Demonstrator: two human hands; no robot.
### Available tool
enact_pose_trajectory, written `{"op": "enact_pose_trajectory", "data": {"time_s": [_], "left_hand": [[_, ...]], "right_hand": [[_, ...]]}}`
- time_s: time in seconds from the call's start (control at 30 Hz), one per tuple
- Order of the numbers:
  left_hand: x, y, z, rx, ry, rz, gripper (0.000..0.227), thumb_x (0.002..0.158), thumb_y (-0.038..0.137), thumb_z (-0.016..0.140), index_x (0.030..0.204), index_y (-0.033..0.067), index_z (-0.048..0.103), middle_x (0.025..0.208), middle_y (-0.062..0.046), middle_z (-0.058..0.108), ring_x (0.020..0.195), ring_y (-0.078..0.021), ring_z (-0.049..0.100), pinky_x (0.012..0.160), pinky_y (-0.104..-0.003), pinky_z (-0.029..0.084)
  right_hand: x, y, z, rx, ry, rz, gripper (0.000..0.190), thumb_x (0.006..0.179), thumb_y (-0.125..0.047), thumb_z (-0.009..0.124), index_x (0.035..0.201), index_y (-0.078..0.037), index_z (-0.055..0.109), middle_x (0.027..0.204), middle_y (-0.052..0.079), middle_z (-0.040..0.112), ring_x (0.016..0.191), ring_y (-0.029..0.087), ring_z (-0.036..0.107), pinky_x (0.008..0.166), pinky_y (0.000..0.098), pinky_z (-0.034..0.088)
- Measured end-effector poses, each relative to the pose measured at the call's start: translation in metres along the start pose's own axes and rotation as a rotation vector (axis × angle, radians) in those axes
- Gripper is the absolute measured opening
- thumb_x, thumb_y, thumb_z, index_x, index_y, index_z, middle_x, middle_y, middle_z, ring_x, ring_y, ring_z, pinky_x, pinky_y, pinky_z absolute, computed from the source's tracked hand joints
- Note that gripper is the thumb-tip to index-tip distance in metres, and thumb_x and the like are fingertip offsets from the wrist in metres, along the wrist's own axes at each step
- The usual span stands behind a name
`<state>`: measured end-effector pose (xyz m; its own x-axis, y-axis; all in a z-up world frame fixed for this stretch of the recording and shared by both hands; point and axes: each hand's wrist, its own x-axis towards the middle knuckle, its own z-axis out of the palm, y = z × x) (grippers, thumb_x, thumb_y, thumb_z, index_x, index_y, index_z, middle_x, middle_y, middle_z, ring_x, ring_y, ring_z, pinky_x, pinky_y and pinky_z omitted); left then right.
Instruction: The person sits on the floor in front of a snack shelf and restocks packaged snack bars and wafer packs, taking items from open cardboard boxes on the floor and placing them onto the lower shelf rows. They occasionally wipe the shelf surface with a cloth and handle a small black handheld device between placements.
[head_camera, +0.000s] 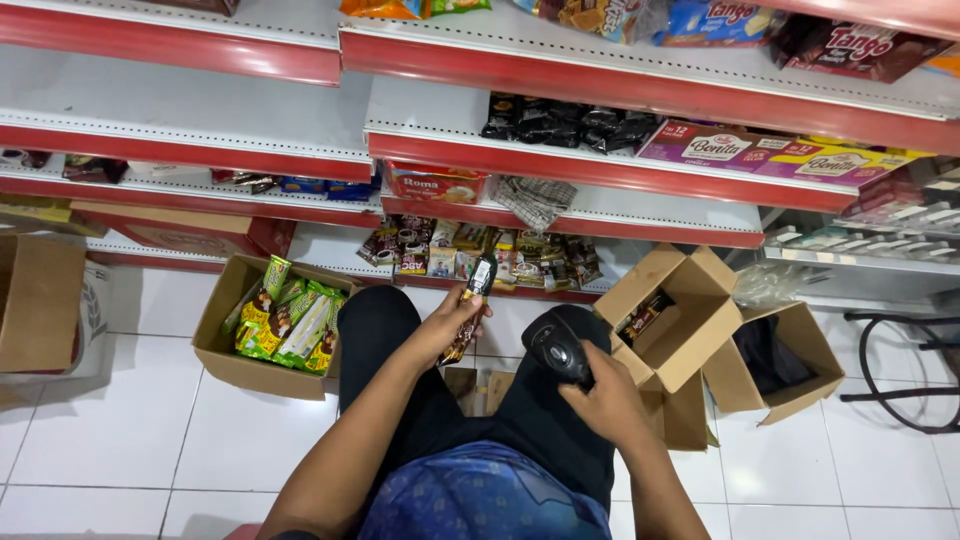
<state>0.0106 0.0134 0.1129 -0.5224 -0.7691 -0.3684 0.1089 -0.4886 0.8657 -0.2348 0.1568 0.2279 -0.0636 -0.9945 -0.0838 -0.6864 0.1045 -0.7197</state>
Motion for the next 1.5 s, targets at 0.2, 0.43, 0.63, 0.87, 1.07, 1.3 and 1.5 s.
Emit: {"op": "enact_pose_trajectory", "data": {"time_s": [0.2,0.43,0.63,0.87,1.07,1.3,1.5], "left_hand": [[-0.008,0.022,0.013,0.501,0.065,0.106,0.064,0.098,0.044,0.062,0.147,0.0069,0.045,0.094,-0.015,0.065,0.080,-0.0193,0.063,0.071,-0.032,0.053],[-0.027,0.041,0.032,0.659,0.101,0.316,0.061,0.095,0.041,0.066,0.141,0.0040,0.050,0.111,-0.015,0.070,0.102,-0.0255,0.068,0.091,-0.038,0.052],[-0.011,0.020,0.024,0.694,0.101,0.331,0.061,0.095,0.042,0.066,0.140,0.0043,0.051,0.112,-0.015,0.070,0.103,-0.0261,0.069,0.091,-0.038,0.053],[-0.001,-0.012,0.012,0.072,0.065,-0.014,0.053,0.108,0.041,0.037,0.152,0.0124,0.043,0.114,-0.011,0.069,0.090,-0.0166,0.062,0.078,-0.033,0.052],[-0.019,-0.016,0.022,-0.238,0.113,-0.162,0.046,0.106,0.033,0.037,0.147,0.0132,0.047,0.110,-0.008,0.070,0.090,-0.0163,0.065,0.074,-0.033,0.059],[-0.014,-0.044,0.018,-0.456,0.229,-0.330,0.044,0.098,0.038,0.060,0.131,0.0083,0.059,0.093,-0.004,0.063,0.087,-0.0180,0.070,0.072,-0.037,0.065],[-0.014,-0.050,0.012,-0.576,0.178,-0.278,0.043,0.102,0.035,0.055,0.132,0.0036,0.057,0.088,-0.006,0.066,0.077,-0.0172,0.066,0.069,-0.034,0.059]], "right_hand": [[0.001,-0.036,-0.012,-0.091,0.062,-0.008,0.051,0.067,-0.013,0.078,0.117,-0.009,0.065,0.098,0.017,0.074,0.091,0.037,0.073,0.077,0.0432,0.056],[0.011,-0.029,-0.002,-0.083,0.108,-0.065,0.047,0.068,-0.013,0.078,0.112,-0.006,0.063,0.098,0.019,0.072,0.093,0.041,0.070,0.076,0.0445,0.056],[0.019,-0.012,0.008,-0.101,0.146,-0.067,0.048,0.069,-0.014,0.080,0.112,-0.005,0.062,0.099,0.020,0.071,0.093,0.041,0.070,0.076,0.0445,0.055],[0.080,0.096,0.024,0.347,0.160,0.145,0.069,0.086,-0.003,0.070,0.152,-0.008,0.049,0.113,0.022,0.070,0.092,0.037,0.067,0.082,0.0459,0.051],[0.178,0.162,0.019,0.170,0.391,-0.048,0.081,0.081,-0.003,0.075,0.153,-0.001,0.036,0.123,0.029,0.066,0.115,0.041,0.066,0.094,0.0477,0.051],[0.304,0.216,0.019,-0.188,0.399,0.273,0.023,0.085,-0.007,0.066,0.106,-0.005,0.059,0.103,0.025,0.071,0.101,0.048,0.066,0.087,0.0554,0.052],[0.382,0.273,0.033,-0.383,0.398,0.215,0.030,0.090,-0.011,0.059,0.120,-0.006,0.066,0.117,0.025,0.068,0.108,0.045,0.064,0.090,0.0521,0.053]]}}
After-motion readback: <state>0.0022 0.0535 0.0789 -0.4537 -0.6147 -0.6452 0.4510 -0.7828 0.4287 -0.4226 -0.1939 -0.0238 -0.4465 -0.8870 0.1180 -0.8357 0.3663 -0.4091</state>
